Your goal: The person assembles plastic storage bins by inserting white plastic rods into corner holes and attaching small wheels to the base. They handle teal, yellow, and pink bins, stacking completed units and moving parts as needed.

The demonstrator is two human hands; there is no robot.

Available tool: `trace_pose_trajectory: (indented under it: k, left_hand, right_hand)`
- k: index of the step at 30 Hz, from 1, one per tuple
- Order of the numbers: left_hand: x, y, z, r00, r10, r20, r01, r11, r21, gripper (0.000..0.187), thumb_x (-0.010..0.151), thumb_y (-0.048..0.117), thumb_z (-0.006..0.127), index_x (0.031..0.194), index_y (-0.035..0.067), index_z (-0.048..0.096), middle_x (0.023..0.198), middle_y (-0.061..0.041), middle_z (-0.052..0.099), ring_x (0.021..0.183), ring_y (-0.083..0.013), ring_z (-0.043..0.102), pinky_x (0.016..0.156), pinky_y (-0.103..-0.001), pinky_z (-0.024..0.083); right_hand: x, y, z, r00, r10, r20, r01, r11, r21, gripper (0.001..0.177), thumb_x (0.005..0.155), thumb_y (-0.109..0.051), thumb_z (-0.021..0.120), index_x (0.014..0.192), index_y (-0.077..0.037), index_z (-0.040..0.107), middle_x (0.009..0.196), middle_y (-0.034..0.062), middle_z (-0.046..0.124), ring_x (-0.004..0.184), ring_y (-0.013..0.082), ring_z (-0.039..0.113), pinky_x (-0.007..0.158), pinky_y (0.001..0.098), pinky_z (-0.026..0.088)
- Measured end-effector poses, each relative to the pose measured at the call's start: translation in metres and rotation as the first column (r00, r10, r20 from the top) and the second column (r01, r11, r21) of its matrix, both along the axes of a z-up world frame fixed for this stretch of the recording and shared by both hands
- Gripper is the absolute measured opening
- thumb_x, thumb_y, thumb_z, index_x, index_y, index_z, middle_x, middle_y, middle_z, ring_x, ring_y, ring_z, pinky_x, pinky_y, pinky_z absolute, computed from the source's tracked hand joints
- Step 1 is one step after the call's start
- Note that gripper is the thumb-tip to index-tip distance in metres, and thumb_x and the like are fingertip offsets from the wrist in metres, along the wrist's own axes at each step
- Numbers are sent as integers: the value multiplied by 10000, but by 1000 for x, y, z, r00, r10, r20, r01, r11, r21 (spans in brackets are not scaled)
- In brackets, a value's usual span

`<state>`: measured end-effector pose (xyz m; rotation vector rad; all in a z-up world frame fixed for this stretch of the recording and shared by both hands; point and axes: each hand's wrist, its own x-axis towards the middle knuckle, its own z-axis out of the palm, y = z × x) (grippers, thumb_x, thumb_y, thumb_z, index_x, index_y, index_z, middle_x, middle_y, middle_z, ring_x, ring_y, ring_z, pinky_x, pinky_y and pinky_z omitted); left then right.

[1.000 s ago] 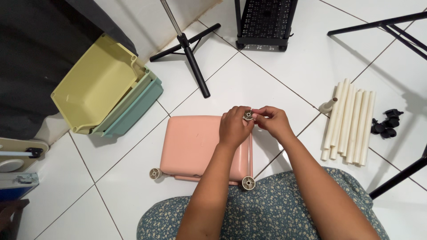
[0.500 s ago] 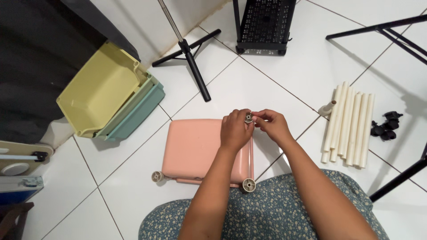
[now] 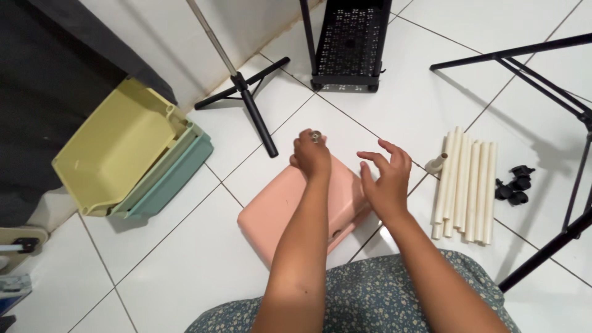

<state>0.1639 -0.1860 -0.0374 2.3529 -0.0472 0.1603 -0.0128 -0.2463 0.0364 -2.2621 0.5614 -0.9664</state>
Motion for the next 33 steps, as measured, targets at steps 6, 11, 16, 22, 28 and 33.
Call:
trace_pose_trajectory:
  k: [6, 11, 16, 22, 28, 33]
  left_hand:
    - [28, -1, -10, 991, 95, -92, -102, 992, -72, 413, 889, 237, 736, 1278, 164, 616, 1235, -90, 636, 1098, -274, 639, 1046, -494, 371]
    - [45, 8, -16, 989, 47, -143, -68, 987, -148, 519, 830, 203, 757, 1297, 168, 534, 1252, -51, 623, 1151, -274, 626, 927, -489, 489]
    - [28, 33, 0, 988, -90, -126, 81, 994, -75, 547, 863, 177, 722, 1379, 220, 544, 1244, -109, 592, 1151, -315, 627, 951, -459, 530]
    - [-16, 70, 48, 965, -249, -87, 261, 945, 196, 352, 865, 349, 767, 1214, 321, 727, 1379, -28, 601, 1312, -291, 520, 1106, -518, 399]
    - [-61, 87, 89, 893, -346, -288, 436, 822, 366, 806, 622, 613, 868, 1362, 436, 602, 1626, -38, 305, 1432, -349, 306, 1031, -652, 360]
    - [-70, 75, 93, 902, -299, -310, 406, 830, 383, 873, 598, 697, 831, 1400, 479, 566, 1645, -21, 268, 1437, -348, 297, 1016, -666, 375]
  right_hand:
    - [0, 31, 15, 931, 222, -290, -173, 967, 186, 345, 781, -221, 820, 1114, -152, 762, 1167, 175, 559, 1177, 370, 498, 1028, 476, 444]
    - [-2, 59, 14, 758, 360, -543, -271, 932, 239, 793, 532, -271, 962, 1261, -154, 675, 1306, 189, 460, 1221, 408, 417, 1034, 492, 422]
    - [7, 48, -1, 846, 268, -461, -170, 955, 242, 810, 499, -364, 1005, 1213, -141, 693, 1358, 198, 441, 1309, 422, 359, 1085, 520, 397]
    - [16, 22, -26, 939, 76, -337, -26, 988, 150, 717, 560, -351, 993, 1163, -79, 716, 1393, 245, 424, 1296, 456, 354, 1053, 542, 401]
    - [17, 4, -44, 971, 70, -228, 24, 923, 384, 632, 679, -371, 908, 1190, -81, 675, 1246, 155, 500, 1162, 337, 565, 980, 438, 534]
    - [12, -17, -56, 979, -50, -196, 81, 984, 156, 371, 824, -275, 844, 1124, -93, 722, 1261, 179, 539, 1218, 391, 505, 1088, 534, 405]
